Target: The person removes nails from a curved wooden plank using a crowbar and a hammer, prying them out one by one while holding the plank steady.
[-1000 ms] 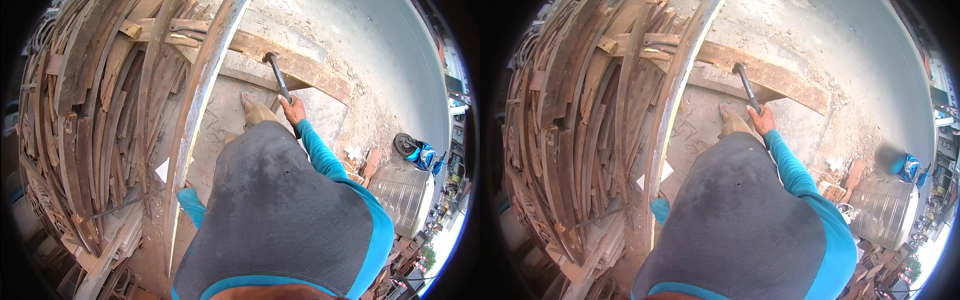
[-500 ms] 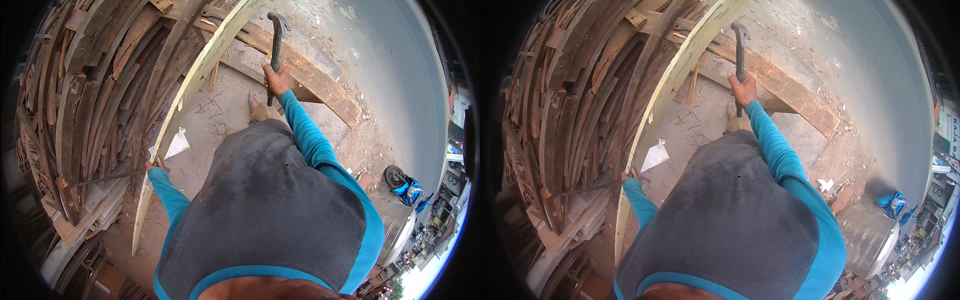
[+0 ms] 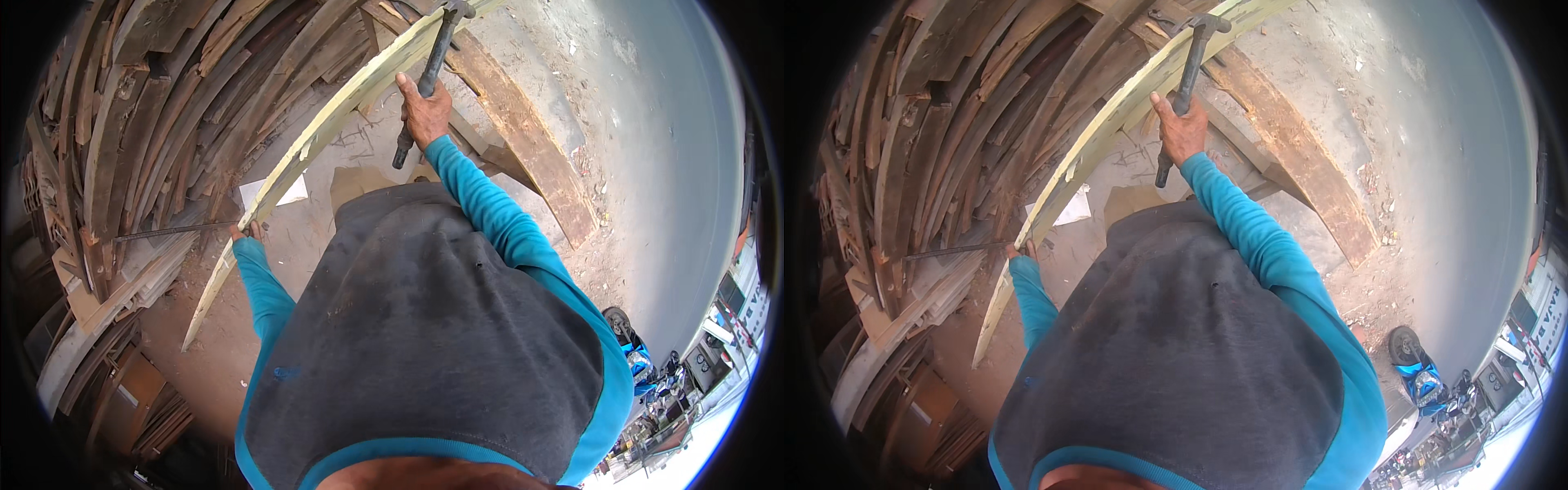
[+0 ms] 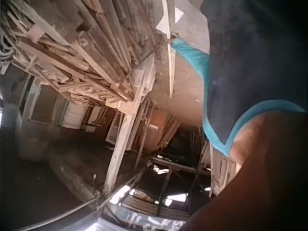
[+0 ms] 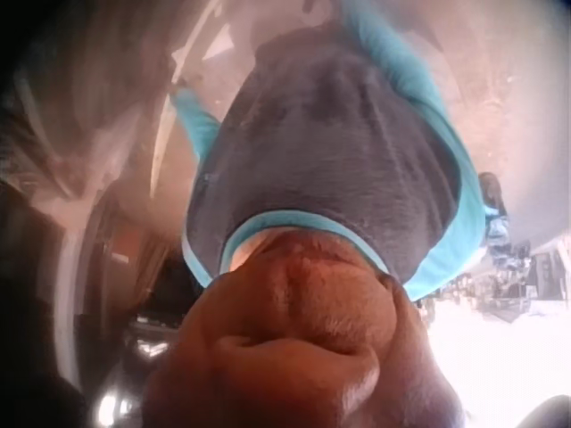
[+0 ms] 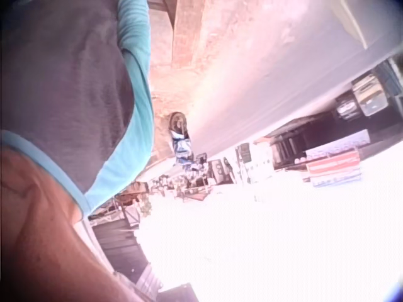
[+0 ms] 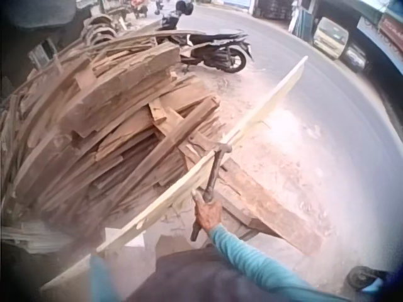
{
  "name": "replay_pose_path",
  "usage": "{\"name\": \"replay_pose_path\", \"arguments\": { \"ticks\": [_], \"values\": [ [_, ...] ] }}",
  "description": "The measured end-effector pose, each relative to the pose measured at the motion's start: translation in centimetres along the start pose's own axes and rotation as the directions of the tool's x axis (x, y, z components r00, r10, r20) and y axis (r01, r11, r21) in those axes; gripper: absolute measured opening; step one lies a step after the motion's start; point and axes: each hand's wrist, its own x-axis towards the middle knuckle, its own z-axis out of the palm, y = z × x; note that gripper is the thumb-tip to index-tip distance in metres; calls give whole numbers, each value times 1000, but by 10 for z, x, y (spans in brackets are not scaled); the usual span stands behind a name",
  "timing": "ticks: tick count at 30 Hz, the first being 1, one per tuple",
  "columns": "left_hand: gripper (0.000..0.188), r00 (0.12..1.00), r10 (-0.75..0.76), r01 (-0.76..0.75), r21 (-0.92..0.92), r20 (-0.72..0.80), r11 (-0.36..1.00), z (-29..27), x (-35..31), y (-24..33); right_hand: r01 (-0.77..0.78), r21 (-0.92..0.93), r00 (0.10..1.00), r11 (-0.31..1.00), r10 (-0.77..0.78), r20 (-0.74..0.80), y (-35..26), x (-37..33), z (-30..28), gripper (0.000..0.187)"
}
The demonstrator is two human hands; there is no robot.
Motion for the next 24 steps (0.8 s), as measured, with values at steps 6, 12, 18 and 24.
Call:
{"name": "replay_pose_path", "arguments": {
  "ticks": [6, 12, 18, 24],
  "values": [
    [40, 1000, -30, 30, -8, -1, 1000, -19, -2, -19, 89, 5, 986, 996, -87, -143, -11, 5, 15, 49],
    [43, 987, -157, 158, 7, -42, 987, -30, -52, -56, 128, 1, 962, 992, -123, -243, 11, 16, 24, 44],
    [66, 956, -260, 255, 56, 132, 965, -41, -95, -71, 101, -34, 919, 994, -106, -380, 1, 2, -6, 43],
    [66, 960, -253, 281, -452, 123, 846, -87, -36, -92, 8, 46, 908, 999, 12, -420, 26, 6, -26, 42]
  ]
}}
